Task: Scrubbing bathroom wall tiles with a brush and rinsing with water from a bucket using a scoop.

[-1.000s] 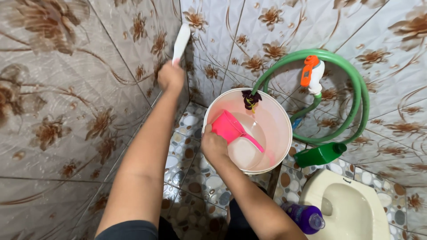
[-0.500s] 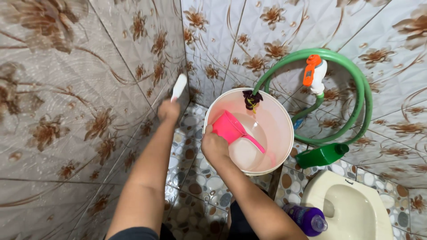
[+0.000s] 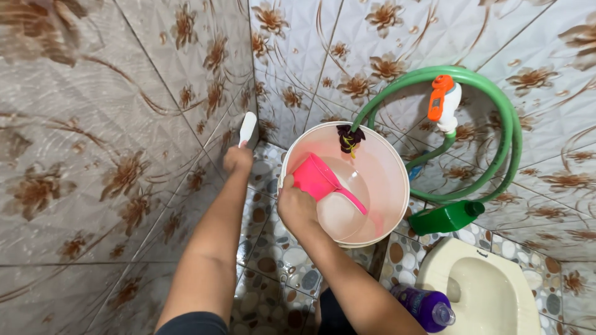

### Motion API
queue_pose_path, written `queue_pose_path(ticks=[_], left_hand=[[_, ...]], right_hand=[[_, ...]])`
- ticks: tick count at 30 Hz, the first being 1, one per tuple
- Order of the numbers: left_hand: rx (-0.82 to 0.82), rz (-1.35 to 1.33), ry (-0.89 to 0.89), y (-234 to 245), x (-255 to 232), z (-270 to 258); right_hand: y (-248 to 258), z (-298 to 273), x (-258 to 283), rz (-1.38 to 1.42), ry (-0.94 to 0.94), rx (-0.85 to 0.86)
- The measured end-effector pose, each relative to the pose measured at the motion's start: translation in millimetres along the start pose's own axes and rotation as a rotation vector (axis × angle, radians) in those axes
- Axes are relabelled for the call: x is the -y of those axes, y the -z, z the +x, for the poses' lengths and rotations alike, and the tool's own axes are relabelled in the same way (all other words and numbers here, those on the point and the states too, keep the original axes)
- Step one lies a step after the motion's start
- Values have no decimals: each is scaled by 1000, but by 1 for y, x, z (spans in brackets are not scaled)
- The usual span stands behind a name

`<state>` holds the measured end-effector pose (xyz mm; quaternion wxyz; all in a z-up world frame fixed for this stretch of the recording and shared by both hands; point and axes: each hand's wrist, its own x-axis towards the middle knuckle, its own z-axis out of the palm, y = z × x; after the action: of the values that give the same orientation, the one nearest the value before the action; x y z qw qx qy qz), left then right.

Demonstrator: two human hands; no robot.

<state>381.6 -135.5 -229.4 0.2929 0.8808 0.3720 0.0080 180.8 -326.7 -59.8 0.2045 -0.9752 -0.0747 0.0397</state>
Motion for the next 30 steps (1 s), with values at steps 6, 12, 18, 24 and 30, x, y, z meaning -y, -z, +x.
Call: queue_pose_path(ticks=[6, 12, 18, 24, 30], left_hand=[[-103, -41, -127, 63, -51, -40], [-6, 46, 19, -18, 50, -12], [-114, 4, -114, 68, 10, -67], [-8, 23, 18, 31, 89, -43], [-99, 109, -62, 103, 84, -105]], right_hand=[[8, 1, 6, 0, -14, 36], [14, 0, 8, 33, -10, 33], [1, -2, 2, 38, 6, 10], [7, -5, 6, 49, -4, 16], [0, -6, 4, 28, 11, 5]])
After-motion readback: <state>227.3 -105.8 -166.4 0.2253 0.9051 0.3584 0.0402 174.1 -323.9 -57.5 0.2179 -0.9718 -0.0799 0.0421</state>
